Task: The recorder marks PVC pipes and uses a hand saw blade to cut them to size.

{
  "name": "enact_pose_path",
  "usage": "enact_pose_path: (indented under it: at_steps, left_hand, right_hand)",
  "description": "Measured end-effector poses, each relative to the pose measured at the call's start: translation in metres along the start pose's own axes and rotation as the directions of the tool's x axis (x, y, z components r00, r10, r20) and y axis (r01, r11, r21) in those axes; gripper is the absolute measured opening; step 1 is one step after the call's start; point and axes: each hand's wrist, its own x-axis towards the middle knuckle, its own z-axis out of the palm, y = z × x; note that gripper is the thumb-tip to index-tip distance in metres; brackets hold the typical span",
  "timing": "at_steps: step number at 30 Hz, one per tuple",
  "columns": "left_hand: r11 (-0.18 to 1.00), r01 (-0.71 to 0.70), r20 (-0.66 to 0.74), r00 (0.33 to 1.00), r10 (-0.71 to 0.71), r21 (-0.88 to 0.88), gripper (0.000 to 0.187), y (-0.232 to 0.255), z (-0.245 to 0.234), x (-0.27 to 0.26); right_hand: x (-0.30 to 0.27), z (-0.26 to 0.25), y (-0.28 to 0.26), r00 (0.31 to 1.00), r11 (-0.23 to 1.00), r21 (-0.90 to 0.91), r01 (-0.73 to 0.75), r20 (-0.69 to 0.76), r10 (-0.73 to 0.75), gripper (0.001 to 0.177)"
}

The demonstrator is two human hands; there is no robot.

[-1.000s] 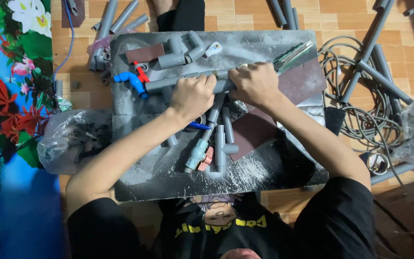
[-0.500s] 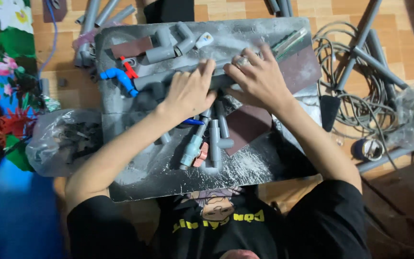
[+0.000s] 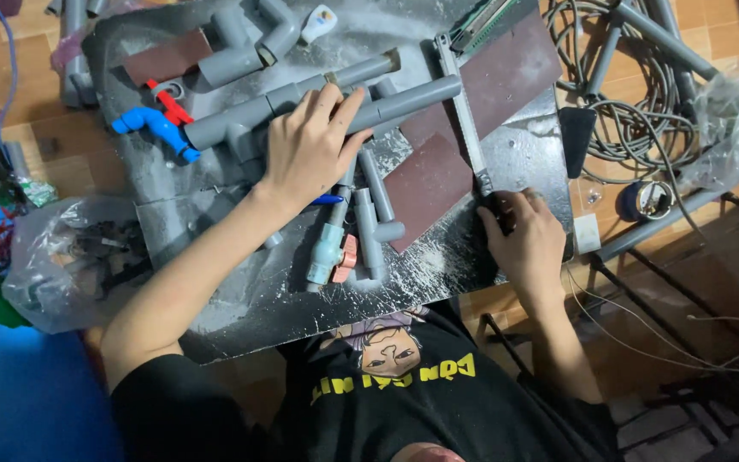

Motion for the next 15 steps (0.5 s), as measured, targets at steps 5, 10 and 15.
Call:
enact_pose_path:
  at_steps: [5, 10, 15]
  left_hand:
    - [1.0, 0.023, 0.005, 1.0, -0.023, 0.01, 0.033, -0.001, 0.001, -0.004]
    - [0.999, 0.028, 0.029, 0.999, -0.028, -0.026, 0.034, -0.001, 0.003, -0.003]
    - [0.999, 0.013, -0.007, 1.0, -0.014, -0.031, 0.034, -0.003, 0.012, -0.007]
  right_hand:
    - [0.006, 0.001, -0.001, 0.928, 0.936, 0.13, -0.327, 0.228, 0.293, 0.024]
    - [-0.003, 0.01, 0.009, 0.998, 0.996, 0.065, -0.063, 0.024, 0.061, 0.02]
    - [-0.004, 0.01, 0.019, 0.99, 0.98, 0.144, -0.135, -0.009, 0.138, 0.025]
